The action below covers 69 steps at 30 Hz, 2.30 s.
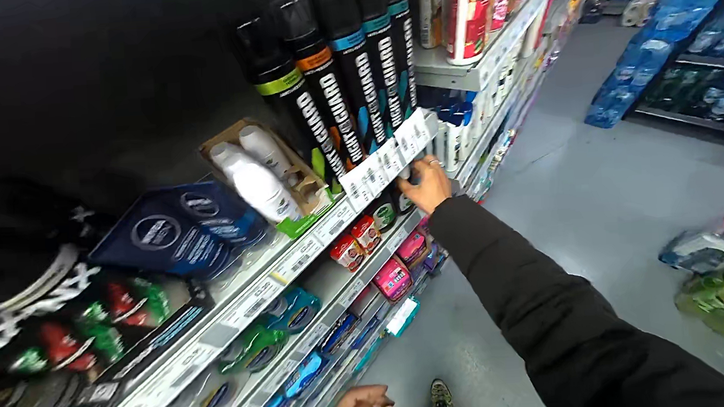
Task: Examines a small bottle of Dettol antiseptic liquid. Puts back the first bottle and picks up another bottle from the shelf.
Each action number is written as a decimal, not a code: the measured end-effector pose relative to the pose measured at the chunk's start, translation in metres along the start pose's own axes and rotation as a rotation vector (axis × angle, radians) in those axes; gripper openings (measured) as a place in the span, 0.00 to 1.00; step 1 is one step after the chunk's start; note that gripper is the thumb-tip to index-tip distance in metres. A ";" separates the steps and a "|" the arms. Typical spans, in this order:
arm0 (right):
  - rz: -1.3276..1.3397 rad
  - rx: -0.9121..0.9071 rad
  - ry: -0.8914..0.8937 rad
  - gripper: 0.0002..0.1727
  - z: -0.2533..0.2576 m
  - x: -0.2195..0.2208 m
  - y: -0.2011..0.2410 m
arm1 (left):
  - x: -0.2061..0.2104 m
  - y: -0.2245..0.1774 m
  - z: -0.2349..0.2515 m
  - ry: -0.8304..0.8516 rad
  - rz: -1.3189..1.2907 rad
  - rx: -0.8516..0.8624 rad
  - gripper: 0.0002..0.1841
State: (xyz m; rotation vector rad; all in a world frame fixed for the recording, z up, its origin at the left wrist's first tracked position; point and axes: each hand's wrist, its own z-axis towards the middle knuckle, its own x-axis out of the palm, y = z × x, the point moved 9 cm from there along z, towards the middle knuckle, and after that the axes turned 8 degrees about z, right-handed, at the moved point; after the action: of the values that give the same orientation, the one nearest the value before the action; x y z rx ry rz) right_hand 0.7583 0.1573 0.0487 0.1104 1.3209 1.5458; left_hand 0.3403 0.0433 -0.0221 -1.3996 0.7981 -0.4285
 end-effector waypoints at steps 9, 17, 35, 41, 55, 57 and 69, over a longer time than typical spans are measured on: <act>0.080 -0.113 -0.109 0.27 -0.027 -0.011 -0.014 | 0.018 0.009 0.014 0.018 0.009 0.002 0.14; 0.069 -0.071 -0.147 0.28 -0.037 -0.009 -0.024 | 0.021 0.010 0.018 0.012 -0.016 -0.005 0.14; 0.123 -0.085 -0.160 0.29 -0.085 -0.077 0.004 | 0.030 -0.018 0.048 -0.017 -0.093 0.037 0.14; 0.340 -0.032 -0.139 0.20 -0.145 -0.147 0.051 | 0.061 -0.062 0.072 0.117 0.017 0.210 0.43; 0.510 0.081 -0.385 0.10 -0.302 -0.203 0.141 | 0.079 -0.120 -0.006 0.552 -0.484 0.465 0.35; 0.515 0.021 -0.331 0.14 -0.317 -0.193 0.160 | 0.070 -0.115 -0.014 0.574 -0.560 0.415 0.36; 0.742 0.057 -0.357 0.29 -0.395 -0.140 0.184 | 0.029 -0.087 -0.060 0.674 -0.674 0.290 0.36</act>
State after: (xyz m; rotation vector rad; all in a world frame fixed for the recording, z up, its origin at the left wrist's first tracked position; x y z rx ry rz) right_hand 0.4531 -0.1778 0.1094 0.9562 1.0813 1.9709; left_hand 0.3333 -0.0324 0.0572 -1.2221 0.7285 -1.5341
